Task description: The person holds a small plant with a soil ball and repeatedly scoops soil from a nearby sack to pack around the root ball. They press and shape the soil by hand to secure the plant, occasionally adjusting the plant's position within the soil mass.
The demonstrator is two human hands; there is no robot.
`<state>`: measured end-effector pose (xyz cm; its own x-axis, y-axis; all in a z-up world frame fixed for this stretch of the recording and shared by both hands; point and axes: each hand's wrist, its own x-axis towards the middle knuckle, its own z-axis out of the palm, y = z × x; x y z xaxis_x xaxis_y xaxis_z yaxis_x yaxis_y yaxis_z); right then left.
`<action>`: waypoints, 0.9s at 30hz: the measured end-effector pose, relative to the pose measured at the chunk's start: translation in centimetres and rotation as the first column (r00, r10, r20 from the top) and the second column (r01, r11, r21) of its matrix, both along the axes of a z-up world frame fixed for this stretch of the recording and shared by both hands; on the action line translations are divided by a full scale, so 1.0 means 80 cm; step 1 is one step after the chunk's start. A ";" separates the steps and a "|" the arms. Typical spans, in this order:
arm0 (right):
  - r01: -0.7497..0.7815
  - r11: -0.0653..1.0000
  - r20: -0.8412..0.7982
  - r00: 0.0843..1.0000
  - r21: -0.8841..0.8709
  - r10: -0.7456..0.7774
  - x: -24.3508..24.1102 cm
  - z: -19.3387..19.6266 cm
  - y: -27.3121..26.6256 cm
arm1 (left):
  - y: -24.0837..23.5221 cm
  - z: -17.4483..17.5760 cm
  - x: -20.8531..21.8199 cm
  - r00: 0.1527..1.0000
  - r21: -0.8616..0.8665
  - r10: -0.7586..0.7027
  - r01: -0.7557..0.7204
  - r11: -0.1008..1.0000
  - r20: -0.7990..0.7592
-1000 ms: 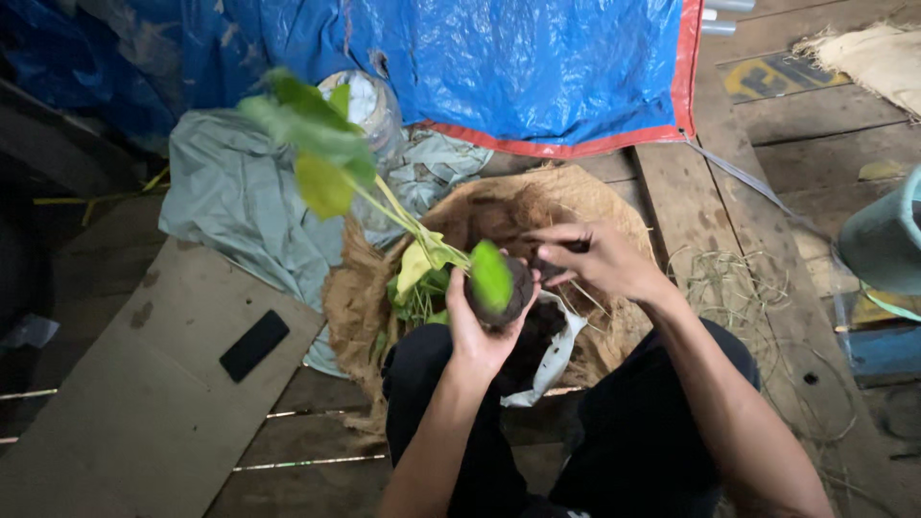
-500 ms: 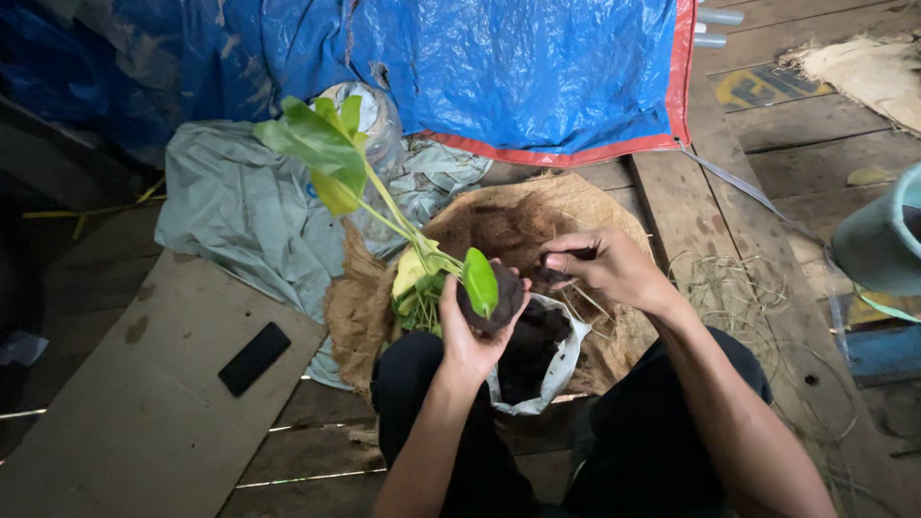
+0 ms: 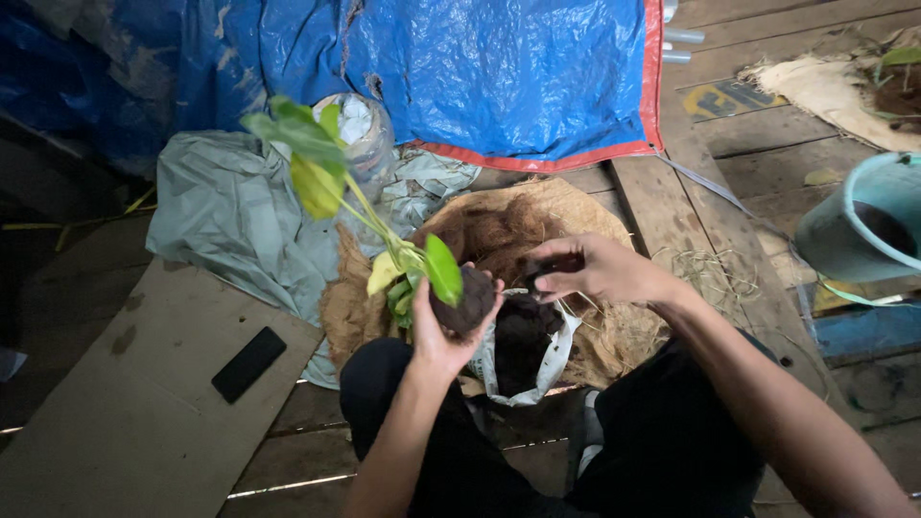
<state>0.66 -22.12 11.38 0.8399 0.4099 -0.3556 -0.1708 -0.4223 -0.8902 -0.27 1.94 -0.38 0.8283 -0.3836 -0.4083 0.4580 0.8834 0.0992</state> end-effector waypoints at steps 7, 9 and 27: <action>-0.049 0.999 0.229 0.972 0.020 0.043 0.000 0.016 0.005 | 0.002 0.037 0.011 0.992 0.067 0.044 -0.036 0.997 -0.115; 0.005 0.996 0.158 0.987 0.091 -0.019 0.001 0.016 0.006 | -0.011 0.036 0.020 0.985 0.104 0.093 -0.078 0.992 -0.148; 0.399 0.757 -0.088 0.905 0.518 -0.417 -0.008 -0.132 -0.016 | -0.054 -0.083 0.038 0.996 -0.144 0.079 -0.072 0.987 0.045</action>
